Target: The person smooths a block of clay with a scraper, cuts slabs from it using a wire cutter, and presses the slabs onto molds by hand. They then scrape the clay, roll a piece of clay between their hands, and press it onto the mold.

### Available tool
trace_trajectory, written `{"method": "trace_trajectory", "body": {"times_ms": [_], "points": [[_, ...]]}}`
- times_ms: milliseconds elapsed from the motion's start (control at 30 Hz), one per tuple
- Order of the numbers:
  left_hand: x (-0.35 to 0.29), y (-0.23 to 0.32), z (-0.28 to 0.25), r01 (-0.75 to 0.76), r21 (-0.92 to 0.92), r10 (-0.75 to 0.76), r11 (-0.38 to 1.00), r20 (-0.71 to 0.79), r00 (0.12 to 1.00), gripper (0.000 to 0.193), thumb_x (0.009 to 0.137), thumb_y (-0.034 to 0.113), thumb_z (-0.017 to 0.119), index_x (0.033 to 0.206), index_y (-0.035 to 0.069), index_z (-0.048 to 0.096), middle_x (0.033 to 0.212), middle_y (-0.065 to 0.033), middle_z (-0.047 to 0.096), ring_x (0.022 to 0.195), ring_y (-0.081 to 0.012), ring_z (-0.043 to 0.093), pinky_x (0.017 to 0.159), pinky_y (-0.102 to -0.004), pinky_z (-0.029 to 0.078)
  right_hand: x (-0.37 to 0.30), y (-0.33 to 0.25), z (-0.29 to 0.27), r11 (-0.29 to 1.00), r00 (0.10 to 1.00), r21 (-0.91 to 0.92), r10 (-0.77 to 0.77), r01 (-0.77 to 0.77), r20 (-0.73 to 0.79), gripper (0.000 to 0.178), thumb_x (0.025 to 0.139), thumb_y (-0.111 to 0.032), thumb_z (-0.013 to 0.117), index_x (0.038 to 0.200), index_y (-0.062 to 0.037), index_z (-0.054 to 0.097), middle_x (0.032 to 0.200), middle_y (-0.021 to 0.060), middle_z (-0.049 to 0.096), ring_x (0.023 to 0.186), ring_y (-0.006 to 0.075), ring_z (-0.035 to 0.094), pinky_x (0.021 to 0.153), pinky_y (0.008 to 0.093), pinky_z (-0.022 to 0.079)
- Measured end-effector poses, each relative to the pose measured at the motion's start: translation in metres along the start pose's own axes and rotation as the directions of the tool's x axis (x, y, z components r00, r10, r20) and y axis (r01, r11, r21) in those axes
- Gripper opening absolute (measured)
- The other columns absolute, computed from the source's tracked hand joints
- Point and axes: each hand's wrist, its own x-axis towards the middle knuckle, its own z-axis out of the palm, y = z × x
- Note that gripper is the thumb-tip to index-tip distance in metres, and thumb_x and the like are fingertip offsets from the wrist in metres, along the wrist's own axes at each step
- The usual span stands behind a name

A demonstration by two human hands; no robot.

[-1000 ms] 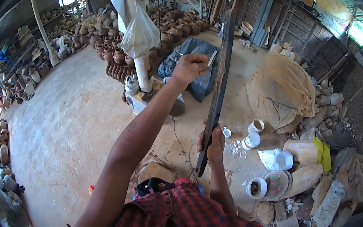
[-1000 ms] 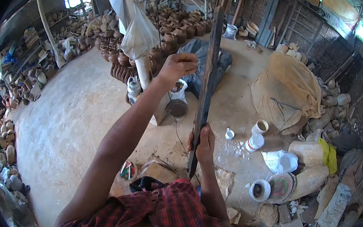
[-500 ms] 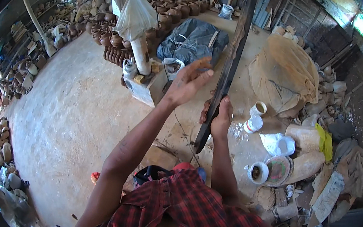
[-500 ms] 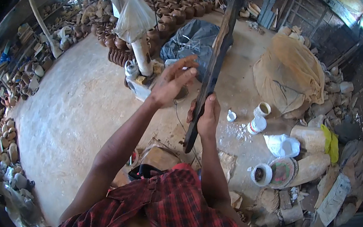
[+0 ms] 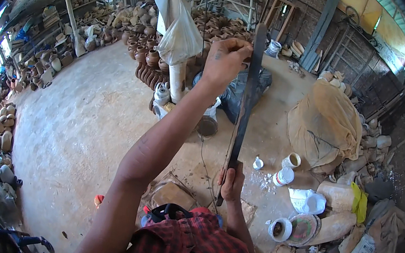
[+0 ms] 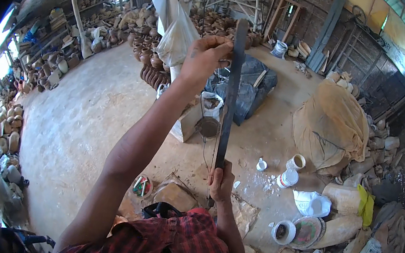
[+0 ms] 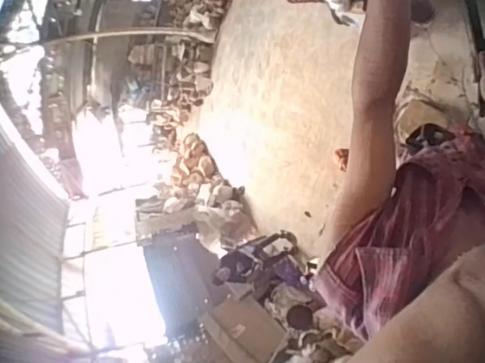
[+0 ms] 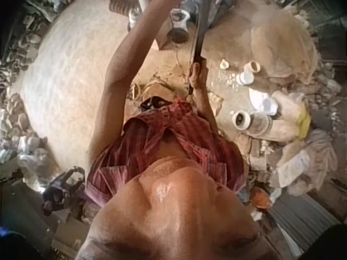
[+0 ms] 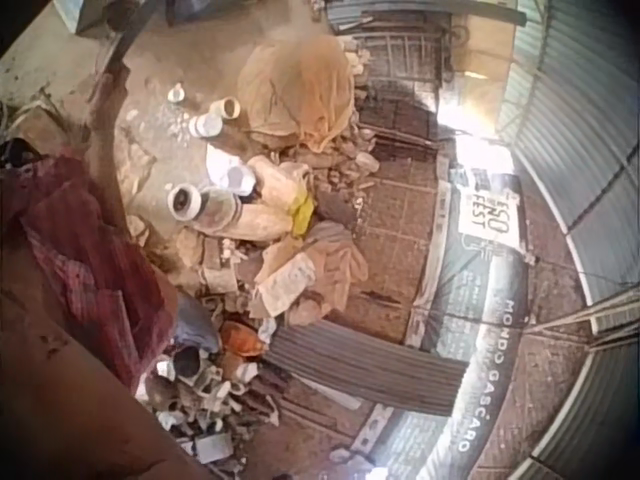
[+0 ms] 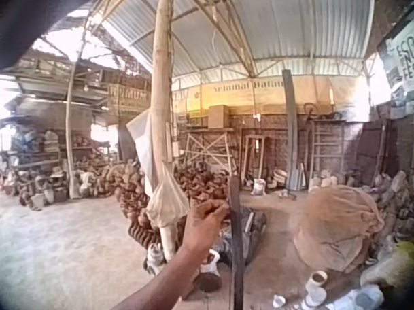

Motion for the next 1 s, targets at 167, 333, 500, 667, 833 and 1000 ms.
{"method": "trace_trajectory", "body": {"times_ms": [167,333,500,667,833,1000], "points": [[-0.008,0.005,-0.003,0.034,-0.123,-0.035,0.992,-0.004,0.999,0.015,0.104,0.018,0.067,0.112,0.006,0.072,0.098,-0.0025,0.075,0.09,-0.0127,0.07,0.08,-0.03,0.055,-0.003,0.0,-0.006,0.992,0.999,-0.118,-0.037,0.036,-0.008,0.051,0.11,-0.052,0.048,0.116,-0.0013,0.049,0.07,0.0009,0.053,0.051,0.0088,0.051,0.048,0.0266,0.044],[-0.007,0.004,-0.006,0.021,-0.174,-0.023,0.985,-0.011,1.0,0.014,0.102,0.016,0.068,0.106,0.004,0.074,0.094,-0.0026,0.073,0.085,-0.0117,0.069,0.078,-0.0298,0.056,-0.001,0.007,-0.012,0.985,1.0,-0.17,-0.028,0.026,-0.012,0.053,0.11,-0.052,0.049,0.117,0.0004,0.049,0.067,0.001,0.052,0.051,0.0092,0.051,0.048,0.0273,0.043],[-0.006,0.008,-0.027,0.159,-0.198,-0.134,0.967,0.131,0.982,0.011,0.101,0.015,0.066,0.103,0.006,0.072,0.089,-0.0017,0.071,0.078,-0.0112,0.065,0.077,-0.0301,0.056,-0.007,0.003,-0.011,0.986,0.999,-0.163,-0.031,0.028,-0.018,0.055,0.109,-0.055,0.048,0.113,-0.0006,0.05,0.064,0.0001,0.051,0.05,0.0092,0.049,0.047,0.0269,0.041],[-0.05,-0.025,-0.021,0.053,0.231,-0.124,0.971,0.306,0.944,0.015,0.105,0.017,0.061,0.104,0.005,0.069,0.092,-0.0018,0.067,0.084,-0.011,0.064,0.081,-0.0308,0.055,0.014,-0.011,-0.017,0.998,0.995,-0.056,0.027,-0.033,-0.098,0.054,0.107,-0.058,0.052,0.106,-0.0032,0.052,0.064,0.0003,0.052,0.049,0.0082,0.05,0.044,0.0258,0.039],[-0.112,-0.066,-0.006,-0.104,0.306,0.006,0.946,0.306,0.952,0.019,0.108,0.019,0.054,0.105,0.0,0.06,0.089,-0.0033,0.063,0.083,-0.0108,0.062,0.076,-0.0299,0.053,0.074,-0.053,-0.017,0.989,0.994,-0.133,-0.076,0.065,-0.08,0.044,0.113,-0.045,0.043,0.101,-0.0034,0.052,0.062,0.0008,0.052,0.048,0.0098,0.05,0.045,0.0268,0.04],[-0.157,-0.084,-0.013,0.046,0.243,-0.129,0.969,0.337,0.933,0.012,0.107,0.011,0.054,0.102,0.0,0.057,0.091,-0.0077,0.063,0.083,-0.017,0.063,0.076,-0.0334,0.052,0.105,-0.099,0.001,0.937,0.968,-0.292,-0.23,0.192,-0.102,0.046,0.114,-0.045,0.039,0.104,-0.0037,0.057,0.07,0.0034,0.057,0.054,0.0104,0.053,0.049,0.0287,0.041]]}}
